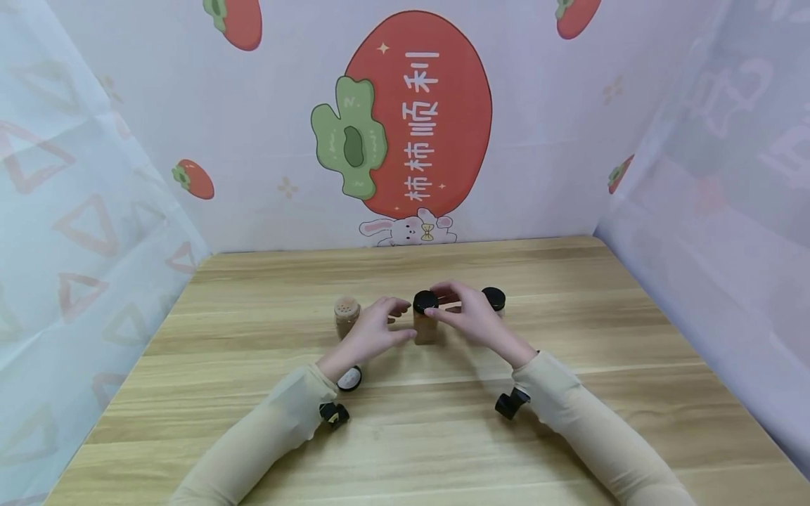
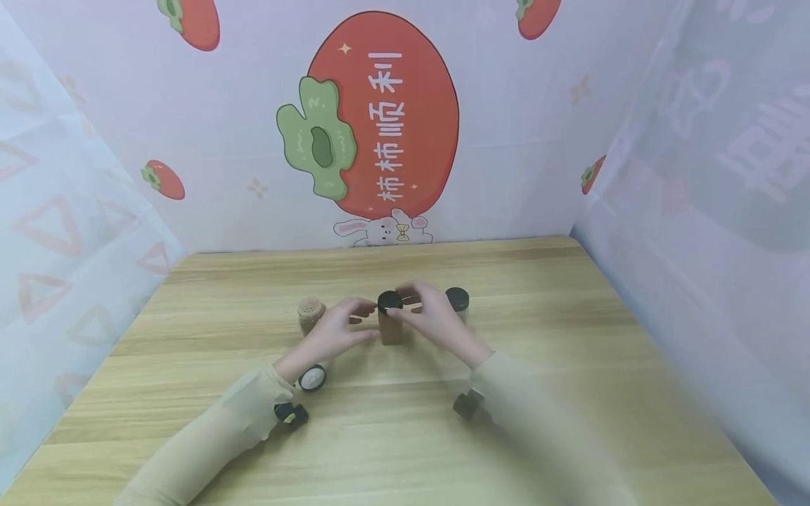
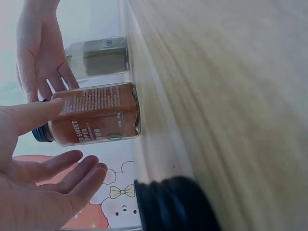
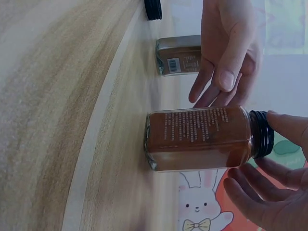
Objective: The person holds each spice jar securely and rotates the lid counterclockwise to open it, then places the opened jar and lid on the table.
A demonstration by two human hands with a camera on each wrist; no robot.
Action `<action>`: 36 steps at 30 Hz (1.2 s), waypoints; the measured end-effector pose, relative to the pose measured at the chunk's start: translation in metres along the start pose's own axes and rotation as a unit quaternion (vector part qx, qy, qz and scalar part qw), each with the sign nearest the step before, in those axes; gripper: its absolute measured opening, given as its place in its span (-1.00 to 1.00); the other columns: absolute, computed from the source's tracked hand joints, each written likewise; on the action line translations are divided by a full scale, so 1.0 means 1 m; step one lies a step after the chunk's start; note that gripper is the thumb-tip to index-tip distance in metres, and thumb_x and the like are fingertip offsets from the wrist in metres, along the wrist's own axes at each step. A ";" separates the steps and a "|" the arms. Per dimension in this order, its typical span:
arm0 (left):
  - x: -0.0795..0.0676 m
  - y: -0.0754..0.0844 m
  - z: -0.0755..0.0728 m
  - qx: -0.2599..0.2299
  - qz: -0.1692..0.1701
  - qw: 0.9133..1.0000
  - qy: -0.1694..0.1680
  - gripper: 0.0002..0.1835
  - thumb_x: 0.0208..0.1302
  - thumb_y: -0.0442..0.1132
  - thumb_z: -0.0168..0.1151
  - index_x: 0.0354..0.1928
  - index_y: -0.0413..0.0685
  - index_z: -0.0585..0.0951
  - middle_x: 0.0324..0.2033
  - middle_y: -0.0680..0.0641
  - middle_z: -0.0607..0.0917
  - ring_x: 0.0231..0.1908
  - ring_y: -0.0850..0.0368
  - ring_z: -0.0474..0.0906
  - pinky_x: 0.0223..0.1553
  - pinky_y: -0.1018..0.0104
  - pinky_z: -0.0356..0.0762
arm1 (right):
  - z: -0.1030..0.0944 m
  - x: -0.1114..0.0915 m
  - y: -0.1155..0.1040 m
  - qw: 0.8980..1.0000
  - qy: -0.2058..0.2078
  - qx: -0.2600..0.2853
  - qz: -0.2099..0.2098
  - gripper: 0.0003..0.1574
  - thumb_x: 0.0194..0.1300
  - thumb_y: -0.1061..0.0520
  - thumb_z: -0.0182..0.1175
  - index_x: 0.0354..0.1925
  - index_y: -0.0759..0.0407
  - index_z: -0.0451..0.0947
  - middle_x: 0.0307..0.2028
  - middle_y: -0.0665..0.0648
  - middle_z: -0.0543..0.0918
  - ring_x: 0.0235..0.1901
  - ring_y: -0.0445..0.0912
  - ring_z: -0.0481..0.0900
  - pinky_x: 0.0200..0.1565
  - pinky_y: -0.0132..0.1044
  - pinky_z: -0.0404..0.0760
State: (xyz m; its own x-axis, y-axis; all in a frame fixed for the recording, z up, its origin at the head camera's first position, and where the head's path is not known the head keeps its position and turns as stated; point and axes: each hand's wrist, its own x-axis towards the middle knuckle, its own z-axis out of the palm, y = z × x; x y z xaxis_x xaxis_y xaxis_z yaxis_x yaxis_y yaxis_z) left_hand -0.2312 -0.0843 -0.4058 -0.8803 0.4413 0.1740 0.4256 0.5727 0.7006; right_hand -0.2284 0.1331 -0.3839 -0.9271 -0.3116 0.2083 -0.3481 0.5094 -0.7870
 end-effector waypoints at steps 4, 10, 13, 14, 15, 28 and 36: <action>0.004 -0.001 0.002 -0.003 -0.013 1.000 -0.005 -0.42 0.10 -0.15 0.39 0.15 -0.21 0.49 0.06 -0.18 0.56 0.04 -0.05 0.52 0.08 0.13 0.52 | 0.001 0.003 0.002 1.000 -0.004 0.003 0.005 -0.46 0.17 -0.06 0.33 0.06 0.10 0.49 -0.01 0.08 0.62 0.01 -0.05 0.58 -0.02 -0.18 0.63; 0.012 -0.003 0.006 -0.002 -0.019 1.000 -0.011 -0.46 0.07 -0.14 0.41 0.11 -0.14 0.52 0.02 -0.14 0.59 0.01 -0.02 0.53 0.06 0.14 0.53 | 0.003 0.005 0.004 1.000 -0.003 0.005 -0.002 -0.47 0.13 -0.04 0.37 0.04 0.08 0.50 -0.03 0.07 0.63 0.01 -0.05 0.58 -0.03 -0.15 0.63; 0.015 -0.005 0.007 -0.007 -0.019 1.000 -0.014 -0.47 0.06 -0.15 0.42 0.09 -0.13 0.53 0.00 -0.12 0.60 0.00 -0.02 0.54 0.05 0.14 0.53 | 0.004 0.006 0.005 1.000 -0.002 0.007 -0.008 -0.45 0.11 -0.06 0.38 0.03 0.09 0.51 -0.03 0.07 0.63 0.01 -0.05 0.57 -0.03 -0.13 0.63; 0.015 -0.005 0.007 -0.009 -0.019 1.000 -0.016 -0.48 0.06 -0.15 0.42 0.09 -0.14 0.54 0.00 -0.12 0.60 0.00 -0.02 0.54 0.05 0.15 0.53 | 0.004 0.006 0.006 1.000 -0.001 0.008 -0.011 -0.45 0.10 -0.06 0.38 0.03 0.09 0.51 -0.04 0.08 0.63 0.01 -0.05 0.57 -0.03 -0.12 0.63; 0.016 -0.005 0.007 -0.012 -0.020 1.000 -0.017 -0.48 0.06 -0.15 0.42 0.08 -0.14 0.54 0.00 -0.12 0.60 0.00 -0.02 0.54 0.05 0.15 0.53 | 0.005 0.007 0.006 1.000 0.000 0.010 -0.013 -0.45 0.10 -0.06 0.38 0.03 0.09 0.51 -0.04 0.08 0.63 0.01 -0.05 0.57 -0.04 -0.12 0.64; 0.019 -0.006 0.007 -0.018 -0.017 0.999 -0.020 -0.57 0.07 -0.15 0.42 -0.01 -0.10 0.57 -0.04 -0.08 0.62 -0.03 -0.01 0.56 0.03 0.17 0.54 | 0.012 0.011 0.010 0.999 0.021 0.036 -0.025 -0.45 0.03 -0.03 0.44 -0.02 0.11 0.55 -0.08 0.09 0.64 -0.04 -0.06 0.59 -0.06 -0.13 0.65; 0.020 -0.003 0.006 -0.032 -0.017 0.999 -0.026 -0.56 0.04 -0.16 0.44 -0.02 -0.10 0.58 -0.04 -0.08 0.63 0.01 -0.05 0.55 0.08 0.08 0.52 | 0.012 0.011 0.011 0.998 0.030 0.049 -0.029 -0.43 -0.01 -0.05 0.46 -0.04 0.13 0.58 -0.09 0.11 0.66 -0.06 -0.04 0.60 -0.06 -0.08 0.65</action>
State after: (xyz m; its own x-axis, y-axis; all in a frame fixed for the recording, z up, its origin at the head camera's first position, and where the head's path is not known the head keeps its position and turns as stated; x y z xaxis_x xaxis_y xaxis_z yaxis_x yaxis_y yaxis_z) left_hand -0.2489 -0.0731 -0.4081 -0.8819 0.4575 0.1142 0.3791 0.5441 0.7484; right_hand -0.2408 0.1260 -0.3971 -0.9135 -0.2888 0.2865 -0.3886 0.4110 -0.8247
